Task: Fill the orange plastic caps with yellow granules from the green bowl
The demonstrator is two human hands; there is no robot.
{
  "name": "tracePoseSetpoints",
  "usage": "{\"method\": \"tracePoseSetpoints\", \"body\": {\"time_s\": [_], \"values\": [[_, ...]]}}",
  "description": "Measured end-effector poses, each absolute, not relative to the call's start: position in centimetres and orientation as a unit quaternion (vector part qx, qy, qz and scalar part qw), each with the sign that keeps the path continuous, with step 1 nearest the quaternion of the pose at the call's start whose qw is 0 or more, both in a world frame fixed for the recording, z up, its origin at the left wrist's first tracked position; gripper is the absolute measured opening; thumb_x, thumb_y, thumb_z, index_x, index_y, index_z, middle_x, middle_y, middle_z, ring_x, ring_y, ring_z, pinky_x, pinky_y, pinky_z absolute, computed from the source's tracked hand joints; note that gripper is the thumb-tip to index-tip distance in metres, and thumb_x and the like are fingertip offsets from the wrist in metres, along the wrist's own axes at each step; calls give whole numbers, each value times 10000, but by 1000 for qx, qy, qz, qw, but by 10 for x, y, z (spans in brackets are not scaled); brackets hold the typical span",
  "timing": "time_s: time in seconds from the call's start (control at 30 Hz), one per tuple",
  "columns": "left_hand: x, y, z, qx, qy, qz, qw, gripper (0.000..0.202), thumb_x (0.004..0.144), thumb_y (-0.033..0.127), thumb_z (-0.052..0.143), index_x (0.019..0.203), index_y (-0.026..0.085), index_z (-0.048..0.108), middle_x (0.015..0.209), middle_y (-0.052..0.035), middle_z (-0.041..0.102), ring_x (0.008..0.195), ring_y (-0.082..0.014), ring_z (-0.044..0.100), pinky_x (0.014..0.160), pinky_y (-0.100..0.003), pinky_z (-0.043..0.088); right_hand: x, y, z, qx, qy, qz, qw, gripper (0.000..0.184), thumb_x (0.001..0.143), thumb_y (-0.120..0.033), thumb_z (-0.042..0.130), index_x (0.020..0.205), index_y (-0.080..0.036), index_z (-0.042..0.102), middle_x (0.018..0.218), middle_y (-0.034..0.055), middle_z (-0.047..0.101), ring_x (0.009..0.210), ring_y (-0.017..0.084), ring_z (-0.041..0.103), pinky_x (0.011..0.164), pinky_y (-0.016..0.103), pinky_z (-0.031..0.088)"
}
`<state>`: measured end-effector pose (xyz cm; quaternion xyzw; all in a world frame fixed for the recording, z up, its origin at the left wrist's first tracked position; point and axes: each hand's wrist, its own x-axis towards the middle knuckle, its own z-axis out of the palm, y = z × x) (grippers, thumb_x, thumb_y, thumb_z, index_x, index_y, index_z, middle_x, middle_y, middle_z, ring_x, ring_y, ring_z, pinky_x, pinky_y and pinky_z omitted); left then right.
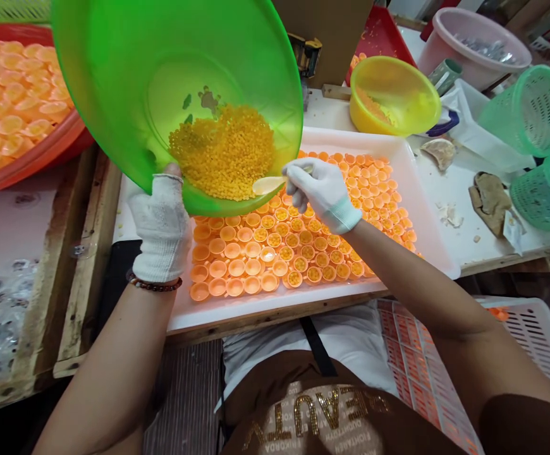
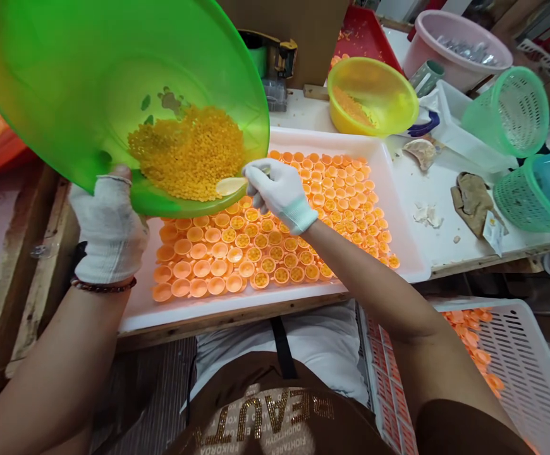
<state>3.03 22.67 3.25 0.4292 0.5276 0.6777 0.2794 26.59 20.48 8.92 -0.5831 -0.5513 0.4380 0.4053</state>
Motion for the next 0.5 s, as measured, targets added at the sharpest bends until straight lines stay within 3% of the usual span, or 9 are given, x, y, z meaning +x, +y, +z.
{"method": "tracePoseSetpoints", "body": {"time_s": [0.1, 0.33, 0.5], "values": [[34, 222, 39, 432, 505, 690, 287, 343, 784, 316, 650, 1078, 143, 678, 1165, -96, 739, 1096, -233, 702, 978, -361, 568, 252, 229, 84, -602, -558, 400, 408, 157, 937, -340, 602, 906, -189, 635, 728, 28, 634, 626, 118, 615, 487, 220, 474], [34, 216, 46, 406, 554, 666, 292, 221, 750, 369, 676, 851, 174, 650, 876, -45, 684, 1003, -241, 682, 926, -368, 576, 221, 248, 59, -579, -405, 569, 421, 93, 958, -213, 569, 868, -190, 560, 683, -4, 597, 550, 84, 599, 500, 218, 535], [33, 218, 46, 413, 569, 651, 286, 216, 762, 390, 646, 835, 189, 621, 872, -42, 667, 984, -228, 675, 935, -381, 571, 242, 236, 68, -573, -368, 572, 457, 79, 961, -221, 587, 889, -189, 575, 684, -16, 598, 532, 61, 559, 472, 184, 490]]}}
